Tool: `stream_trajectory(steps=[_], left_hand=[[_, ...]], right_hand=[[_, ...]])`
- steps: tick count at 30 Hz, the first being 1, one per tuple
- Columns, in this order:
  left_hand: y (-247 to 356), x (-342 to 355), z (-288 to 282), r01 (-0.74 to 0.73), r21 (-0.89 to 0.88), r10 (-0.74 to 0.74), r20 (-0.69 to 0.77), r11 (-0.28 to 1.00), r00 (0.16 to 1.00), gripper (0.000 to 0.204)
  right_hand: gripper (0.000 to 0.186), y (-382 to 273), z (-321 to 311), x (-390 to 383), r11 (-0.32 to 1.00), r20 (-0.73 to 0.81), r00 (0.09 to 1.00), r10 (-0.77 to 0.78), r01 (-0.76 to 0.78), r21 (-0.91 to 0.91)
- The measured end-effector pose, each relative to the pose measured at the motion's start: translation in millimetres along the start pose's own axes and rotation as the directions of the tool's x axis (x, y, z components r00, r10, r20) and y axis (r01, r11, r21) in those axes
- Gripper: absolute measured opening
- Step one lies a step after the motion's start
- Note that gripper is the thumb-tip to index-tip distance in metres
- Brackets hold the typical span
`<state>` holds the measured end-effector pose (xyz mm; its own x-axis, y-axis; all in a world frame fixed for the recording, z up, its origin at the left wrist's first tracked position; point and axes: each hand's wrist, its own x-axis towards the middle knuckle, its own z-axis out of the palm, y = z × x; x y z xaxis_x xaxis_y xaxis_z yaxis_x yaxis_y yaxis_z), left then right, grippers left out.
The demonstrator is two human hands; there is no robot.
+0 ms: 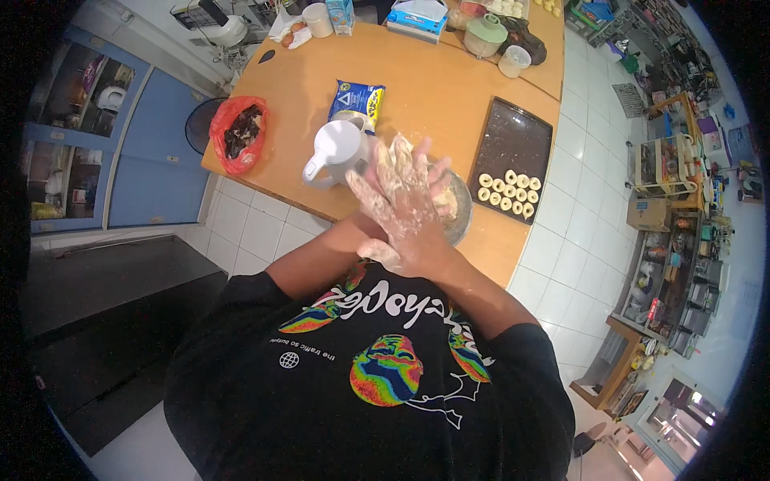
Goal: The person rolls a piece of dough between their palms to form a ball, then pokes a hole through the center with their fingers to stretch it into a ring shape and places it onto a tray with other shaped rings.
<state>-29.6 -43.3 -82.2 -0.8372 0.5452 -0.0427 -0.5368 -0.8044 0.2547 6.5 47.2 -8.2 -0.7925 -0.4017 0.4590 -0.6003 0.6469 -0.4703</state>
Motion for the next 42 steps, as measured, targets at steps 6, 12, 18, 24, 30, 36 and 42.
stream_trajectory(steps=[6,12,18,24,30,36,42], left_hand=[[-0.8,-7.0,22.8,0.229,-0.226,-0.222,0.057,0.947,0.973,0.085],[13.7,1.8,27.9,0.238,-0.245,-0.288,-0.193,0.94,0.938,0.08],[-52.3,-2.6,62.7,-0.318,0.203,0.344,-0.113,0.926,0.932,0.092],[23.0,-10.8,24.9,0.288,-0.24,-0.318,-0.092,0.927,0.944,0.095],[-36.6,23.6,-34.7,0.001,0.218,0.002,-0.014,0.976,1.0,0.087],[6.3,2.8,18.1,0.399,-0.582,-0.288,0.278,0.709,0.916,0.097],[-15.5,16.5,-36.7,0.285,-0.026,-0.282,0.077,0.958,0.956,0.1]], right_hand=[[0.087,30.0,-15.2,4.5,0.984,-0.052,0.984,0.169,-0.171,-0.048],[0.089,9.9,-0.3,-19.5,0.995,0.068,0.995,-0.071,0.075,-0.062],[0.089,17.8,4.5,-16.1,0.986,0.085,0.983,0.163,-0.164,0.014],[0.09,29.1,5.2,-22.6,0.998,0.059,0.997,-0.04,0.038,0.04],[0.088,7.3,-6.5,5.9,0.997,0.027,0.997,0.074,-0.074,-0.013],[0.091,27.2,-0.3,-9.6,0.994,-0.126,0.991,0.047,-0.034,0.104],[0.093,-5.2,6.8,-2.2,0.988,-0.048,0.999,-0.023,0.03,0.154]])
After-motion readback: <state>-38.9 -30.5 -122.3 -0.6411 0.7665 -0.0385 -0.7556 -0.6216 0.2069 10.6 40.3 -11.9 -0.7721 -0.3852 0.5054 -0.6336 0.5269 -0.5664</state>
